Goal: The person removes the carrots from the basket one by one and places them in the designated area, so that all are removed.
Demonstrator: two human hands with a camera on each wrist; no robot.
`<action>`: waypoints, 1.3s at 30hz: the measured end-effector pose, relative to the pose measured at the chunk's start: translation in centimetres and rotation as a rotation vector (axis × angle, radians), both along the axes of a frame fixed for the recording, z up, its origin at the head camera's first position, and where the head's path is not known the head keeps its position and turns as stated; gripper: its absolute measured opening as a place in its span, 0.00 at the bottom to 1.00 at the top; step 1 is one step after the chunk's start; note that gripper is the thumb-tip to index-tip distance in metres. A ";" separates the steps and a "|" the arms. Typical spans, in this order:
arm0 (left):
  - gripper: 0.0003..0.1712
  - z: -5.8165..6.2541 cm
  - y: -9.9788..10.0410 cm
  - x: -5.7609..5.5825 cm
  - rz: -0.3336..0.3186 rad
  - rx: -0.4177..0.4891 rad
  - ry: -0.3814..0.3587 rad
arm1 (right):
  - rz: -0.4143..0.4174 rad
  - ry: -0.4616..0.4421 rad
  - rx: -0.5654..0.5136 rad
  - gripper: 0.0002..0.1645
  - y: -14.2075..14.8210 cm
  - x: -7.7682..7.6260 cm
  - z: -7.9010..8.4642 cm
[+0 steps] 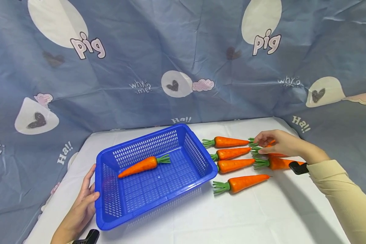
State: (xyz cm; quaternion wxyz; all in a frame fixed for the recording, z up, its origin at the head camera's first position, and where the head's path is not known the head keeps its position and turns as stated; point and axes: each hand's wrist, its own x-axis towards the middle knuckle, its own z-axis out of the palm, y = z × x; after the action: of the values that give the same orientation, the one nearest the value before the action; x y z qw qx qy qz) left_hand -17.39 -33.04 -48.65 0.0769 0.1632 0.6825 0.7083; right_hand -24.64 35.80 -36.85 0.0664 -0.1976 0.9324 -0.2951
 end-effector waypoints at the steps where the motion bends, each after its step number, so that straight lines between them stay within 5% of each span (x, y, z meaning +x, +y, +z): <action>1: 0.47 0.0 0.0 0.0 -0.005 0.010 0.005 | 0.004 -0.001 0.000 0.17 -0.4 -0.1 0.2; 24: 0.47 0.4 0.3 0.0 0.029 -0.033 -0.026 | 0.196 0.023 0.023 0.16 -12.4 -3.8 2.9; 39: 0.48 0.5 0.3 0.2 0.024 -0.025 -0.006 | 0.298 -0.021 0.067 0.21 -20.4 -4.6 3.7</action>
State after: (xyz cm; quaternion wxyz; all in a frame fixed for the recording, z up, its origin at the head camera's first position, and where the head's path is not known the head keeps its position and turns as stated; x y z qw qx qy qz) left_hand -17.17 -32.73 -48.11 0.0727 0.1520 0.6929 0.7011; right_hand -29.25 15.36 -33.12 0.1260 -0.3283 0.9014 -0.2526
